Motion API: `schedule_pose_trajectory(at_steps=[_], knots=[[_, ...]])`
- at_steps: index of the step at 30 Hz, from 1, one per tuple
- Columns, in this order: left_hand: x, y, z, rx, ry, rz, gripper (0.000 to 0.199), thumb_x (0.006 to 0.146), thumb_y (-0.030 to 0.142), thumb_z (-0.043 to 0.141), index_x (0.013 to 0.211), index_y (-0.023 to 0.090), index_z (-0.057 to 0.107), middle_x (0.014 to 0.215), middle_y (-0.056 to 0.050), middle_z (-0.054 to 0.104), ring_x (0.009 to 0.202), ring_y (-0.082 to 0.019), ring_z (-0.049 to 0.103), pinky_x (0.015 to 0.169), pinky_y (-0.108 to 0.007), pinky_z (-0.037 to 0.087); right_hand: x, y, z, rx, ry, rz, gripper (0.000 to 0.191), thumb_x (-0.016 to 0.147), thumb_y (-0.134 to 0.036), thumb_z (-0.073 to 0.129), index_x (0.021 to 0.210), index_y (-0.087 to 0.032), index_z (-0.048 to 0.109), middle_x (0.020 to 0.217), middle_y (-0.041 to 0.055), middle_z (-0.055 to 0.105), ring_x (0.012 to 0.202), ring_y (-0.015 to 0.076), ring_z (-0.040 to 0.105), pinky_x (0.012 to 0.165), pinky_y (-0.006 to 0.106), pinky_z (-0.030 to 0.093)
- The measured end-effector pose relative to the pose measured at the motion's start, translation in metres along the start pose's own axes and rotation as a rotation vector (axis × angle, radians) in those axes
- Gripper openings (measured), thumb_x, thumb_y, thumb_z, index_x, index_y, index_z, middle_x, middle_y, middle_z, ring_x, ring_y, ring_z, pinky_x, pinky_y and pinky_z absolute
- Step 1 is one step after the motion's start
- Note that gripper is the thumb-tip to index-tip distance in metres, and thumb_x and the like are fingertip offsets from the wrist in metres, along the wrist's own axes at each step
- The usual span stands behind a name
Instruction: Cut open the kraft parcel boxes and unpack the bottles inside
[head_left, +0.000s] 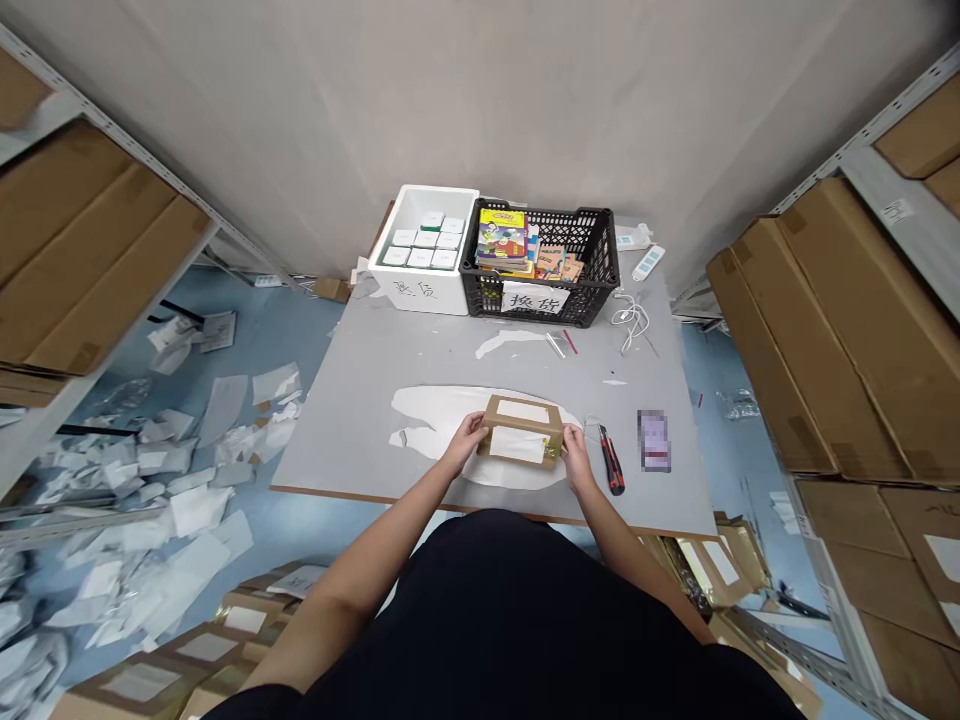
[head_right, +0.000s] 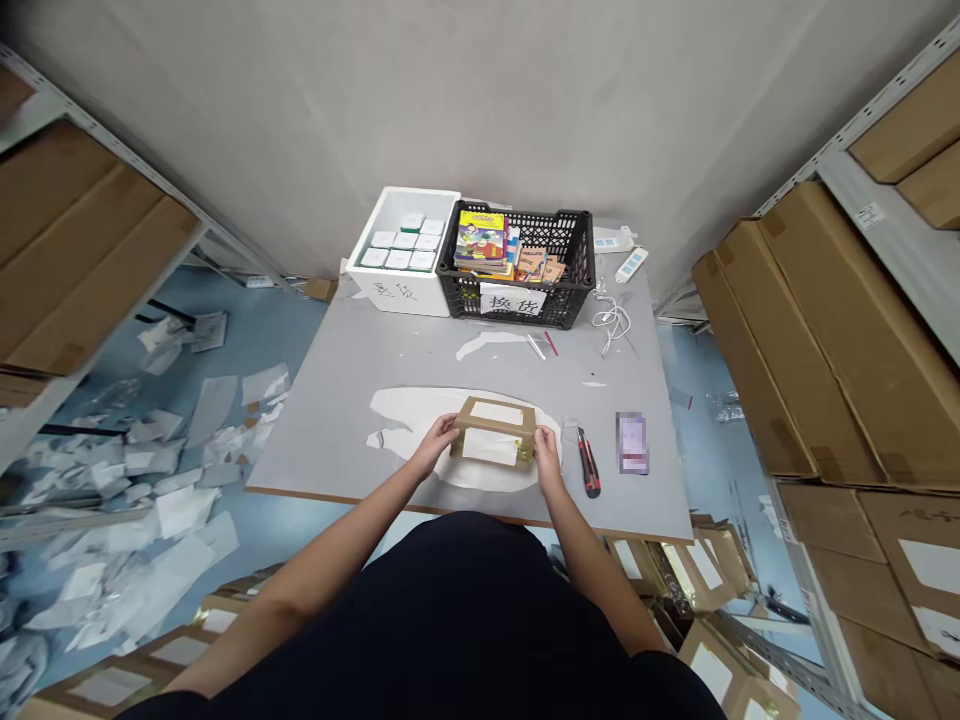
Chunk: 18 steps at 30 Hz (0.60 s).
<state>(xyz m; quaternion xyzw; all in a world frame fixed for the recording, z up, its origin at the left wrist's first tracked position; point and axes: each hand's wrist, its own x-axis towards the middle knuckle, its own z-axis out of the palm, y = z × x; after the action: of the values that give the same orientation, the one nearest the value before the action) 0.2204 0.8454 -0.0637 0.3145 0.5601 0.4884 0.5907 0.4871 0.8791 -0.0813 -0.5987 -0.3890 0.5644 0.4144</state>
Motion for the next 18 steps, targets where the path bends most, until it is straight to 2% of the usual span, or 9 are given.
schedule_pose_trajectory(at_steps=[4,6,8,10,13,16,18], knots=[[-0.015,-0.004,-0.008,0.113,0.082,-0.164,0.052,0.082,0.049,0.061,0.125,0.021,0.053,0.130,-0.013,0.058,0.119,-0.026,0.055,0.099,-0.040,0.044,-0.012,0.009,-0.001,0.045,0.007,0.127,0.057,0.075,-0.053,0.062,0.124,-0.026,0.053,0.126,0.0089,0.060,0.108,0.0251,0.062,0.078,0.034,0.054],[-0.018,-0.009,-0.007,0.140,0.093,-0.265,0.058,0.080,0.053,0.062,0.128,0.022,0.052,0.133,-0.014,0.056,0.119,-0.028,0.054,0.096,-0.041,0.045,-0.017,0.011,0.003,0.029,-0.050,0.196,0.060,0.073,-0.050,0.064,0.127,-0.026,0.052,0.125,0.0083,0.062,0.106,0.0261,0.063,0.077,0.036,0.055],[-0.017,-0.013,-0.002,0.151,0.069,-0.312,0.058,0.079,0.057,0.063,0.125,0.023,0.055,0.134,-0.014,0.056,0.121,-0.030,0.054,0.097,-0.041,0.044,-0.020,0.011,0.008,0.014,-0.133,0.200,0.056,0.073,-0.049,0.063,0.124,-0.026,0.055,0.120,0.0068,0.066,0.102,0.0259,0.065,0.080,0.037,0.054],[-0.013,-0.014,0.005,0.144,0.033,-0.287,0.055,0.079,0.059,0.061,0.120,0.022,0.059,0.131,-0.013,0.059,0.120,-0.030,0.055,0.099,-0.041,0.042,-0.020,0.009,0.012,0.023,-0.170,0.150,0.053,0.075,-0.051,0.062,0.122,-0.027,0.057,0.115,0.0052,0.068,0.101,0.0251,0.065,0.085,0.039,0.053],[-0.005,-0.010,0.011,0.132,0.067,-0.199,0.053,0.082,0.060,0.058,0.118,0.022,0.059,0.128,-0.012,0.061,0.120,-0.028,0.055,0.102,-0.040,0.040,-0.013,0.002,0.014,0.059,-0.097,0.085,0.054,0.077,-0.055,0.061,0.123,-0.027,0.057,0.119,0.0050,0.066,0.105,0.0244,0.064,0.088,0.039,0.052],[0.000,-0.003,0.007,0.109,0.142,-0.142,0.054,0.085,0.060,0.054,0.125,0.024,0.054,0.130,-0.011,0.058,0.122,-0.026,0.053,0.100,-0.039,0.043,-0.002,-0.006,0.010,0.079,-0.054,0.029,0.050,0.080,-0.060,0.053,0.117,-0.026,0.058,0.120,0.0064,0.064,0.106,0.0234,0.063,0.085,0.037,0.053],[0.000,0.000,0.002,0.089,0.150,-0.124,0.058,0.085,0.060,0.053,0.132,0.024,0.050,0.130,-0.011,0.057,0.121,-0.025,0.053,0.097,-0.037,0.045,0.003,-0.008,0.008,0.013,-0.023,-0.032,0.048,0.081,-0.062,0.050,0.112,-0.025,0.060,0.115,0.0072,0.065,0.104,0.0233,0.063,0.083,0.036,0.052]])
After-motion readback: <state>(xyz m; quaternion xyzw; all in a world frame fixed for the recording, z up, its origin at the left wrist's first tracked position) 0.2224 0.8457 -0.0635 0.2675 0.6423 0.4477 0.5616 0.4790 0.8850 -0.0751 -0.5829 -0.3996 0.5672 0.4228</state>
